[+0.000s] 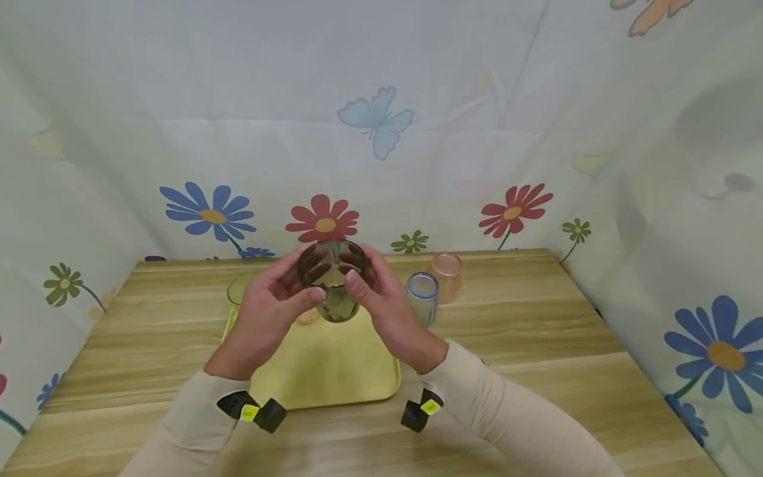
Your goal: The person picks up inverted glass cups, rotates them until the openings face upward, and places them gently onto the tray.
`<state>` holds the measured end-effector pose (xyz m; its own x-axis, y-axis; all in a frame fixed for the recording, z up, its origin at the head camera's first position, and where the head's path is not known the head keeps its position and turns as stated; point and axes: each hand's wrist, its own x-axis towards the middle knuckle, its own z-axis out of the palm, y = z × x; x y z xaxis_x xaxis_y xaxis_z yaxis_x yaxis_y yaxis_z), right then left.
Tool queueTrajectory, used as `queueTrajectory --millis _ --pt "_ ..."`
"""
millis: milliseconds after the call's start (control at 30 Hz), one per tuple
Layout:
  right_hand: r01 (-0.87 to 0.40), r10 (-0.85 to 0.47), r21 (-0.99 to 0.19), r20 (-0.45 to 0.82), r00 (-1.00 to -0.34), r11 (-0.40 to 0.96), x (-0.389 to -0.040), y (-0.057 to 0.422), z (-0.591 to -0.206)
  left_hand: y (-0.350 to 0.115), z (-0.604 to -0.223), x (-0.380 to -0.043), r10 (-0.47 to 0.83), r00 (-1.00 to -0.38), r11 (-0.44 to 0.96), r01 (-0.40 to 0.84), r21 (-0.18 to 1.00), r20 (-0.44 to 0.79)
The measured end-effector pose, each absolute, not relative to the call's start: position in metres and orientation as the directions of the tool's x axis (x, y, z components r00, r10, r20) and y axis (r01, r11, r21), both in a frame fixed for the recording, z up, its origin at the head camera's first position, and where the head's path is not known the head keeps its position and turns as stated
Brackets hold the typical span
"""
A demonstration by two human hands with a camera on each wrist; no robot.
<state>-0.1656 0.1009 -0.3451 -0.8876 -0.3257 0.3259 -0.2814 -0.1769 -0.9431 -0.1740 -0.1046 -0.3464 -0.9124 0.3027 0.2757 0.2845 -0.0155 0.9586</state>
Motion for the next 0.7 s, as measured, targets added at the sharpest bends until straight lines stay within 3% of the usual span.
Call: queueTrajectory --millis 700 --pt "-0.306 -0.292 -0.946 0.325 -0.899 -0.111 -0.184 0.119 -0.348 -0.08 -0.354 -0.197 0.291 -0.917 0.02 0.289 0.957 0.272"
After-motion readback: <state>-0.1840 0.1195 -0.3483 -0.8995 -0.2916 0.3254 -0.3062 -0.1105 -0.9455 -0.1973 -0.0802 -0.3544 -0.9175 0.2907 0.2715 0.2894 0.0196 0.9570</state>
